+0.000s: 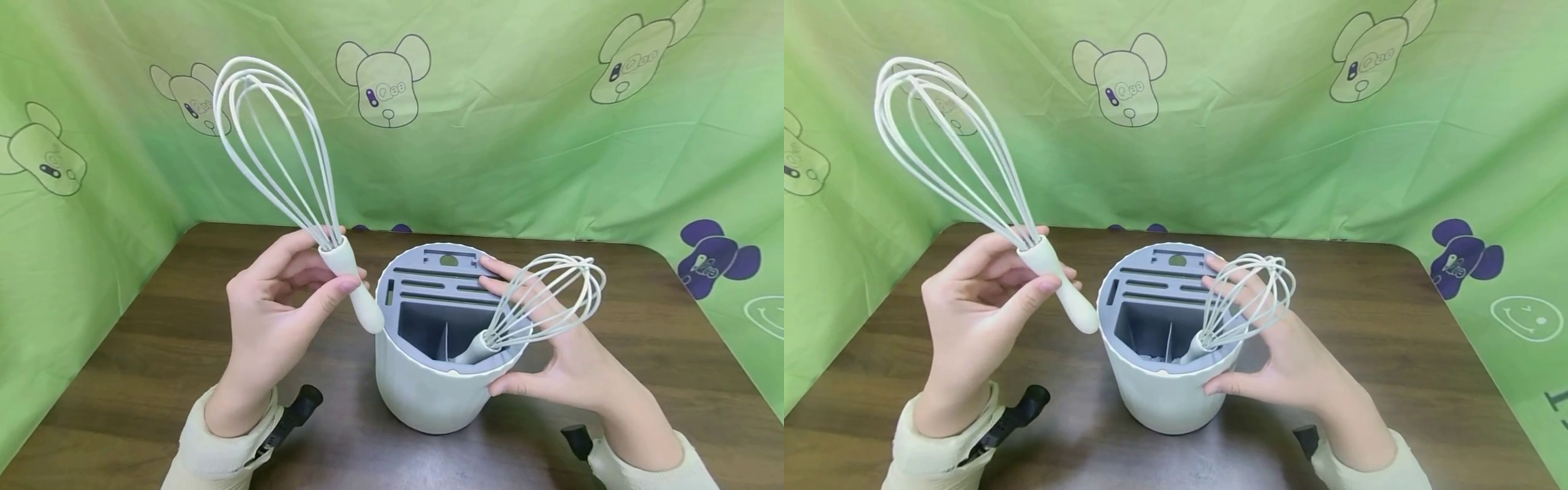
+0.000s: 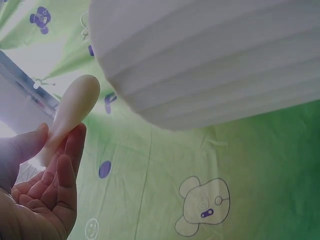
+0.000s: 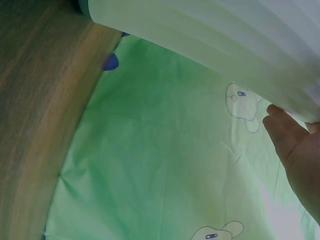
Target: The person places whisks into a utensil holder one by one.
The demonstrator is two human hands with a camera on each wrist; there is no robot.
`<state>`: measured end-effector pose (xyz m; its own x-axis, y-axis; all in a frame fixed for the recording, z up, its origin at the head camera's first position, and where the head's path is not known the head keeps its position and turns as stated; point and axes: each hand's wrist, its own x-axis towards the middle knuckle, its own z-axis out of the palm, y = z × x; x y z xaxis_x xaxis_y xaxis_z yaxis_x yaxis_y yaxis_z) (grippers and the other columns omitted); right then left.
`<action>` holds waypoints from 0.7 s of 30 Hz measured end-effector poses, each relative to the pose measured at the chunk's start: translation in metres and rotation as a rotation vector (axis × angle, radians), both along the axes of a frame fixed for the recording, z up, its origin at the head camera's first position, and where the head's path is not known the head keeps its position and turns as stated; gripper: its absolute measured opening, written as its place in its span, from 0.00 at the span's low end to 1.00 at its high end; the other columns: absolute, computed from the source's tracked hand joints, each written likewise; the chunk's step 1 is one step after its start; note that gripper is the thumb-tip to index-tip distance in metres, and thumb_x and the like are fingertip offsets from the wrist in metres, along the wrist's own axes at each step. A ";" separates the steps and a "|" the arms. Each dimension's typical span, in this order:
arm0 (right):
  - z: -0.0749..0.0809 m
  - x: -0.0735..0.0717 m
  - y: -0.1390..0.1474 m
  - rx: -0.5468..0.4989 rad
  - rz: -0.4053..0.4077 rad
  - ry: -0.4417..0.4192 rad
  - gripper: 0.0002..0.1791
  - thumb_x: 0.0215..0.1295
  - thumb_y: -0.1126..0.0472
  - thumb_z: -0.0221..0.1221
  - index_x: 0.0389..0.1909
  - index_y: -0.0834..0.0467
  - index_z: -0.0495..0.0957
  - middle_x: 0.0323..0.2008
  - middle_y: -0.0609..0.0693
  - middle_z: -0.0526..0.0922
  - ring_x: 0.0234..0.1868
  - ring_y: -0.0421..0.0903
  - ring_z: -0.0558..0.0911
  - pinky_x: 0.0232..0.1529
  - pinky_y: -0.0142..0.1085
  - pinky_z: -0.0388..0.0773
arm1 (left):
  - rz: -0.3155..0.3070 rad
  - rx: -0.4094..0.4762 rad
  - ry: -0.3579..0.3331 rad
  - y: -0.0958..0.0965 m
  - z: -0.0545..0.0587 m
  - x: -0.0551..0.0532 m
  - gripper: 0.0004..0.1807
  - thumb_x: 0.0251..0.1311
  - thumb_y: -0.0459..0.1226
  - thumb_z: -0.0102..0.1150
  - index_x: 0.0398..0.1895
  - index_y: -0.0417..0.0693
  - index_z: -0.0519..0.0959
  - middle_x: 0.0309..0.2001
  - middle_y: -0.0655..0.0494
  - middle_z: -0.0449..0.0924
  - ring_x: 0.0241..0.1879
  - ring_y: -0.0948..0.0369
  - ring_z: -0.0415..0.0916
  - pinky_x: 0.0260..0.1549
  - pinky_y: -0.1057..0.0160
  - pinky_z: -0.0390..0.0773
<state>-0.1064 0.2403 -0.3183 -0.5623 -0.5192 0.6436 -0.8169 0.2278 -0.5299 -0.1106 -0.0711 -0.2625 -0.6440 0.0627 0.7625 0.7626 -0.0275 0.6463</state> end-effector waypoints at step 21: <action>-0.001 0.001 0.001 0.012 -0.011 0.004 0.57 0.44 0.40 0.76 0.66 0.72 0.65 0.73 0.67 0.60 0.76 0.49 0.61 0.73 0.29 0.56 | -0.084 -0.002 -0.023 0.024 0.002 0.001 0.25 0.45 0.17 0.70 0.50 0.28 0.78 0.31 0.39 0.86 0.31 0.60 0.86 0.31 0.61 0.85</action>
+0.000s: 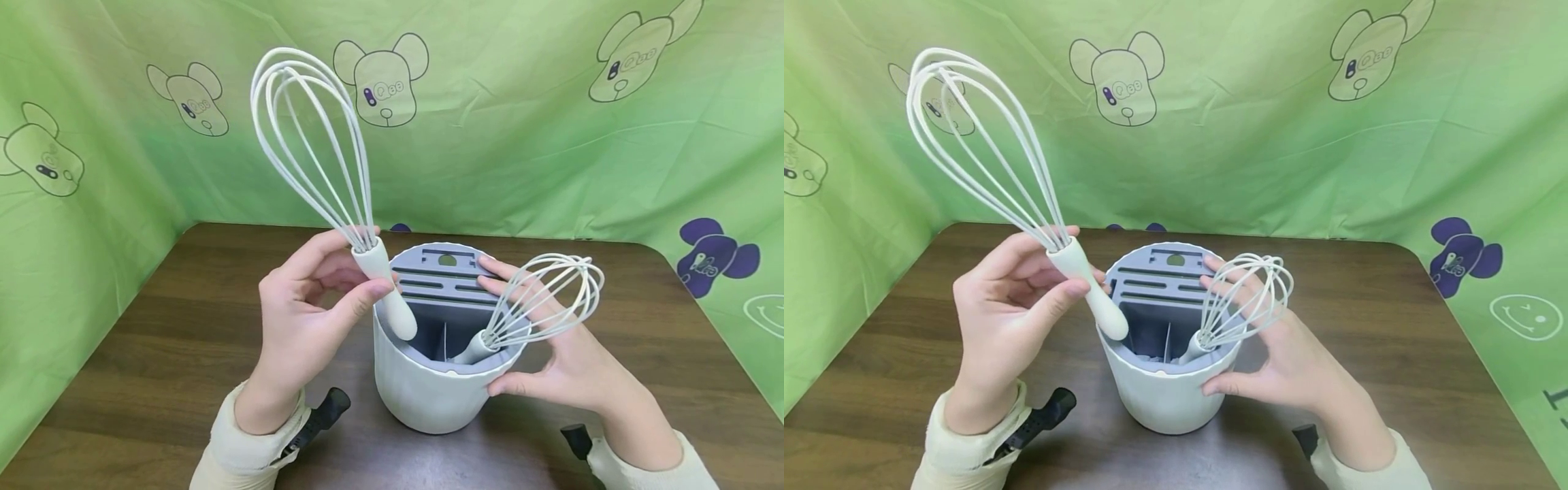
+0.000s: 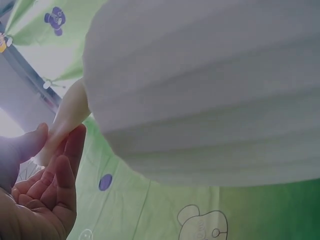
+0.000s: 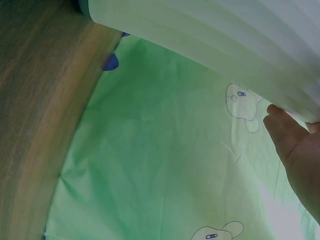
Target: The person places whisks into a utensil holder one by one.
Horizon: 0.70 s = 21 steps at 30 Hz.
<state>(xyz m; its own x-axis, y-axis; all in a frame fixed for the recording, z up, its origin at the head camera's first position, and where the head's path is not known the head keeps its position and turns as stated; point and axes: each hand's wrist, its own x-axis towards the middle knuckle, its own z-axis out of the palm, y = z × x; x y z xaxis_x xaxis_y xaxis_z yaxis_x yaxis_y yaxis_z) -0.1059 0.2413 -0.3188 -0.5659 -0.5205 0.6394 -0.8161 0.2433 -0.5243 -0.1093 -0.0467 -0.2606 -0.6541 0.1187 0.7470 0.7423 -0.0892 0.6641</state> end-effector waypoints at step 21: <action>-0.001 -0.001 0.000 0.007 -0.010 0.010 0.57 0.44 0.38 0.75 0.66 0.72 0.65 0.73 0.66 0.61 0.76 0.48 0.61 0.73 0.29 0.56 | -0.106 -0.227 -0.008 0.012 -0.011 -0.001 0.23 0.48 0.24 0.73 0.50 0.37 0.78 0.28 0.48 0.87 0.30 0.64 0.83 0.26 0.65 0.82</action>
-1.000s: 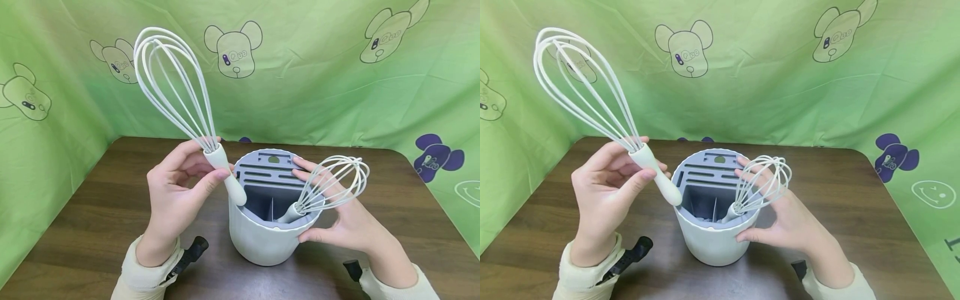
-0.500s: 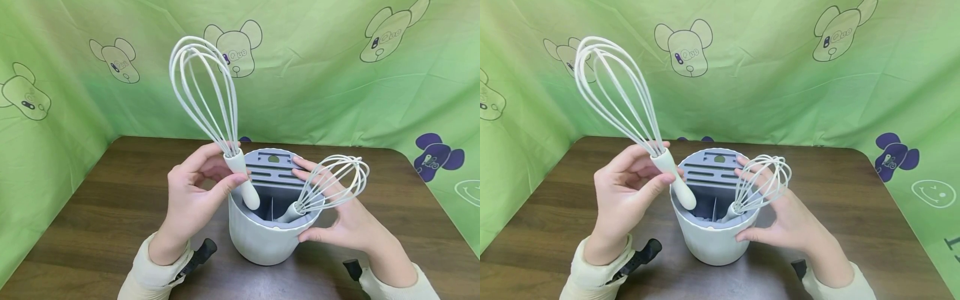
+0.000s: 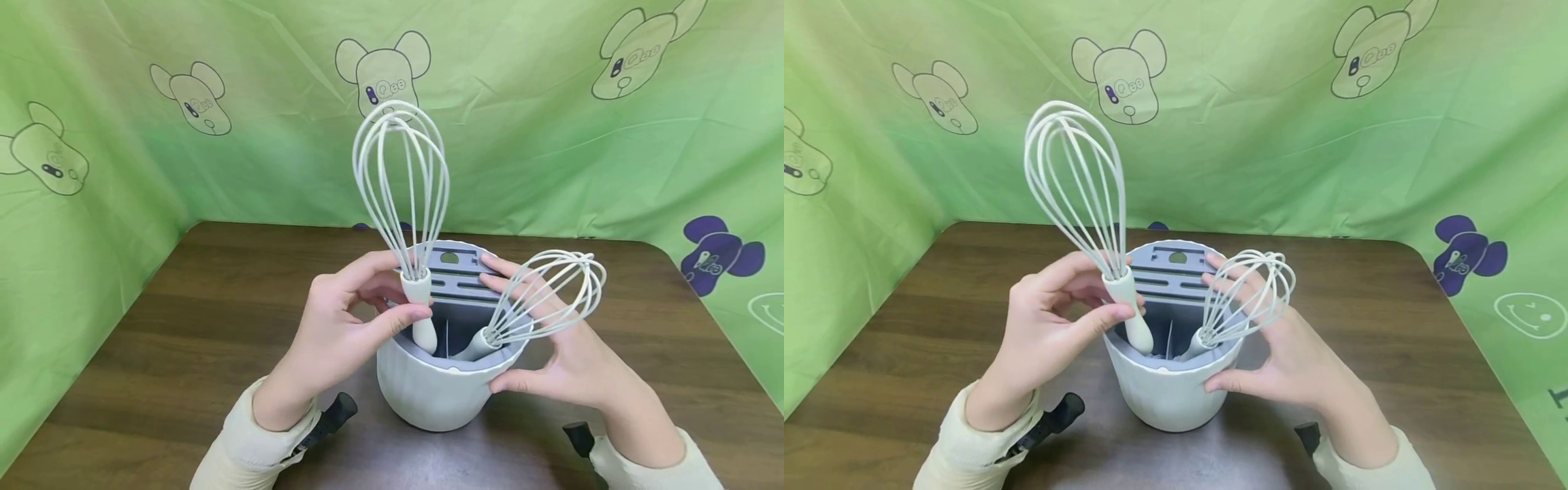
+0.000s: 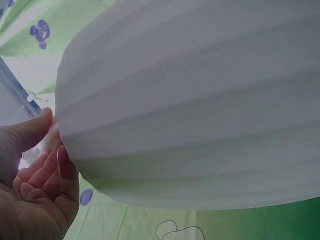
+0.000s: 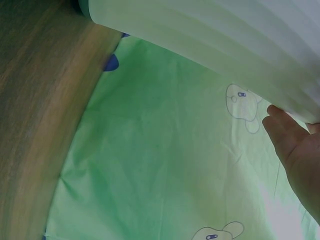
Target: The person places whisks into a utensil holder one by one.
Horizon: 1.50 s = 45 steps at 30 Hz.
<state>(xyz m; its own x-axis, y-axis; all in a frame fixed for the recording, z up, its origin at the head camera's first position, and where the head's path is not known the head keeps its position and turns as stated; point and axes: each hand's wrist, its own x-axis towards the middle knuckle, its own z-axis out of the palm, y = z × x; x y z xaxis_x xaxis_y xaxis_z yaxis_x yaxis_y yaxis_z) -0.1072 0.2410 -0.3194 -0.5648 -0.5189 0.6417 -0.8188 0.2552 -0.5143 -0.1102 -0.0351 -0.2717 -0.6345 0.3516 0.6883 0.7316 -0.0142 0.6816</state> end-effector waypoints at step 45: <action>-0.004 -0.001 0.002 0.007 -0.022 -0.019 0.58 0.41 0.40 0.77 0.66 0.72 0.66 0.74 0.63 0.60 0.76 0.48 0.60 0.74 0.28 0.54 | -0.026 -0.281 -0.080 -0.004 -0.003 0.000 0.19 0.52 0.35 0.74 0.48 0.47 0.80 0.35 0.61 0.86 0.38 0.73 0.82 0.35 0.69 0.79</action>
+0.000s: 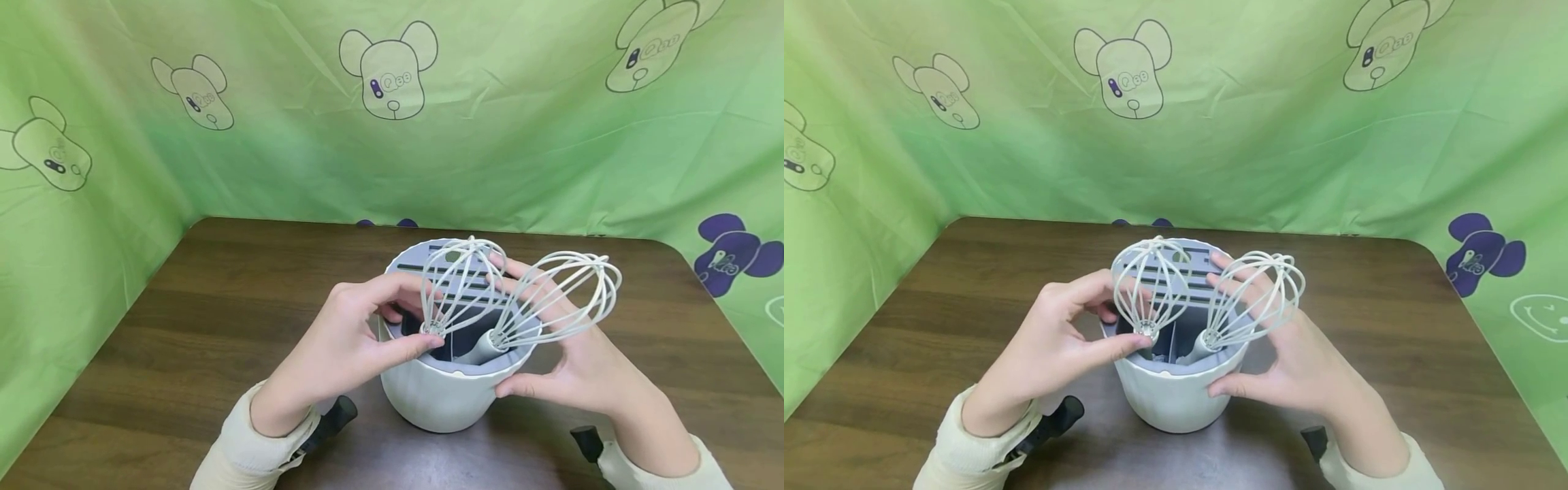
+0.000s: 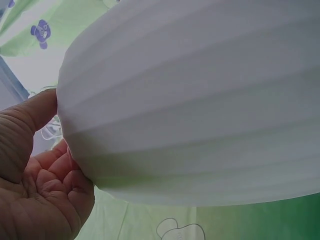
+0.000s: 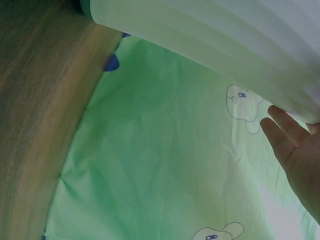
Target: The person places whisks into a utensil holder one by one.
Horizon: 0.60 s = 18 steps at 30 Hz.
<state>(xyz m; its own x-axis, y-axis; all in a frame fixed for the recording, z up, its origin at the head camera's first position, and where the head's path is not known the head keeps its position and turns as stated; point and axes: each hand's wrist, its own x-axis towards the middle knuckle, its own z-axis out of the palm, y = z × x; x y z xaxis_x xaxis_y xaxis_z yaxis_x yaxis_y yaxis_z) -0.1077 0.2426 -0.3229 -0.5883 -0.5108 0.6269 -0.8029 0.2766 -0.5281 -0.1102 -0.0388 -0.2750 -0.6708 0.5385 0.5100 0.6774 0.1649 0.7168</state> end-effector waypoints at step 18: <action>0.002 0.000 -0.003 -0.022 0.024 -0.002 0.58 0.41 0.40 0.77 0.66 0.73 0.65 0.73 0.66 0.61 0.75 0.47 0.62 0.73 0.28 0.55 | -0.021 0.023 -0.065 -0.006 0.004 0.000 0.33 0.52 0.33 0.74 0.62 0.50 0.72 0.46 0.54 0.86 0.48 0.66 0.82 0.42 0.64 0.84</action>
<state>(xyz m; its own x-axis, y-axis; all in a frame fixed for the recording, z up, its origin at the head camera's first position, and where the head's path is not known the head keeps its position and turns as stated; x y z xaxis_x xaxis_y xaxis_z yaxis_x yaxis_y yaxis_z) -0.1079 0.2399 -0.3210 -0.5772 -0.5107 0.6372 -0.8082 0.2456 -0.5352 -0.1100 -0.0445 -0.2710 -0.6915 0.5413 0.4784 0.6325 0.1338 0.7629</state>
